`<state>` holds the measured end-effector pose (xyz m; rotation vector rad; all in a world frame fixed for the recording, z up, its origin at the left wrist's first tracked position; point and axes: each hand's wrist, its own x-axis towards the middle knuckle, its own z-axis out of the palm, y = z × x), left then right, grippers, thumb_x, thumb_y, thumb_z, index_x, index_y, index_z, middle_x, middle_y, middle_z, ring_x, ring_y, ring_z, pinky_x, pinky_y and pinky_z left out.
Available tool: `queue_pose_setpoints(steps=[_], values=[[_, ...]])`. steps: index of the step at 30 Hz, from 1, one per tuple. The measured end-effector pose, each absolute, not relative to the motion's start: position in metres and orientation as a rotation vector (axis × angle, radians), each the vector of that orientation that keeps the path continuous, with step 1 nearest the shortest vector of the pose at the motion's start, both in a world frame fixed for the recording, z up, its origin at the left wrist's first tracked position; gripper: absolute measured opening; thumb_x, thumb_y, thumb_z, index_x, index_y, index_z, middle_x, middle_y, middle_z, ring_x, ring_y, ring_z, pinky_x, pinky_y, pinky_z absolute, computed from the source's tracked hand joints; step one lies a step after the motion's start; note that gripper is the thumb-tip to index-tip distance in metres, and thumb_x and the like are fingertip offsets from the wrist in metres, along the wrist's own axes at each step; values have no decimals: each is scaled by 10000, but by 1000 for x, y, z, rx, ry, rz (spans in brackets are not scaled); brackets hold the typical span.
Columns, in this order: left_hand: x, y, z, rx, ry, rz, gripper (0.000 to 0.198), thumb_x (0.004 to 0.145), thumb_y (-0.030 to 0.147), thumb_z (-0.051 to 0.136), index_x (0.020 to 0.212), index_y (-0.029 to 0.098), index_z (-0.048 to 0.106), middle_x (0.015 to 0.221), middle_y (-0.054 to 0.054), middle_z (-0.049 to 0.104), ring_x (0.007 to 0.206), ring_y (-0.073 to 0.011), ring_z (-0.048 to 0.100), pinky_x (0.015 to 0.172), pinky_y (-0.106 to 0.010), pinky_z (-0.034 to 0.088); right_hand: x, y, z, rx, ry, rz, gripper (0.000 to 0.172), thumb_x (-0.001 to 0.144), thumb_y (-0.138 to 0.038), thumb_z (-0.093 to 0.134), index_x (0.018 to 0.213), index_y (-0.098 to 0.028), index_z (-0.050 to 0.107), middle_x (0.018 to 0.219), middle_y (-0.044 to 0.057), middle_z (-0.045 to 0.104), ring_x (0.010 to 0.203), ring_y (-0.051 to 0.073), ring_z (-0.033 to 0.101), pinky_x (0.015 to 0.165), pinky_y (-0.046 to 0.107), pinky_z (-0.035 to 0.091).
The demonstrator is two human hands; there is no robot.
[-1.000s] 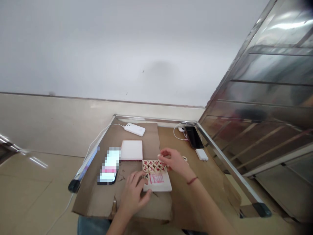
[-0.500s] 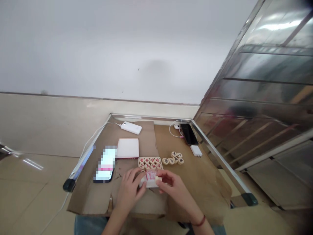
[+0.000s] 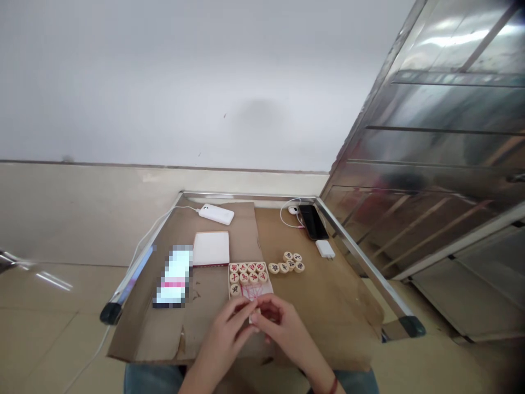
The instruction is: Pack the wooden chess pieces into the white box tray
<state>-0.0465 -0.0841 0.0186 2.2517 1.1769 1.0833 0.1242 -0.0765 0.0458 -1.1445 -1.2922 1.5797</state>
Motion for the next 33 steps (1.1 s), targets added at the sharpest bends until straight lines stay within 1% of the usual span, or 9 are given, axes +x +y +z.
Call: queue_pose_setpoints(steps=[3,6,8,11,15,20,22,29,33], values=[[-45,-75,24,2166,1185,1044,276,900,287,536,1163,279,618,1086,-66,637,1009,-182,633,877,-297,547,130,-68,40,-1166,-1228,1520,337,725,-465,708,886,-184,616,737,10,626,627,137,572,435,184,421],[-51,-64,32,2091,1280,1147,179,885,308,545,1011,242,655,1042,-69,637,981,-191,637,862,-323,546,137,-55,30,-1238,-1074,1277,388,706,-511,707,875,-178,602,744,23,628,584,129,544,424,196,395],[-57,-57,36,2044,1369,1229,132,871,318,555,909,222,637,976,-57,638,933,-184,642,813,-315,551,142,-48,22,-1295,-943,1081,409,703,-526,701,886,-177,593,712,13,611,551,121,517,435,211,394],[-67,-46,36,2022,1460,1314,141,862,345,562,836,208,585,917,-43,637,868,-174,641,749,-298,541,147,-42,12,-1345,-837,910,406,721,-531,683,902,-181,586,716,13,615,547,125,517,494,244,439],[-65,-39,37,2225,1474,1145,146,866,355,571,837,212,579,922,-32,677,887,-190,633,799,-335,480,147,-42,6,-1357,-906,875,393,742,-534,660,904,-181,600,746,33,643,569,142,543,547,273,480],[-47,-33,45,2522,1487,715,34,835,267,637,853,239,634,926,2,716,977,-211,577,884,-382,340,148,-42,0,-1345,-932,854,414,730,-542,662,884,-161,616,722,33,648,556,137,538,522,258,472],[-42,-30,47,2569,1469,617,55,826,246,650,880,252,643,948,6,718,988,-214,554,894,-393,303,148,-41,-1,-1334,-936,843,402,732,-529,665,881,-159,617,709,28,645,555,134,538,517,250,468],[-38,-28,42,2611,1517,492,63,823,234,628,866,251,671,982,-21,673,975,-229,510,813,-366,321,148,-42,-4,-1360,-947,841,386,759,-523,644,899,-165,607,748,40,656,599,152,576,546,259,483],[-40,-29,41,2599,1535,512,68,806,209,620,813,248,676,970,-32,649,962,-238,510,792,-365,348,148,-42,-6,-1354,-953,866,371,773,-510,634,914,-170,598,698,19,638,580,154,584,559,269,500]])
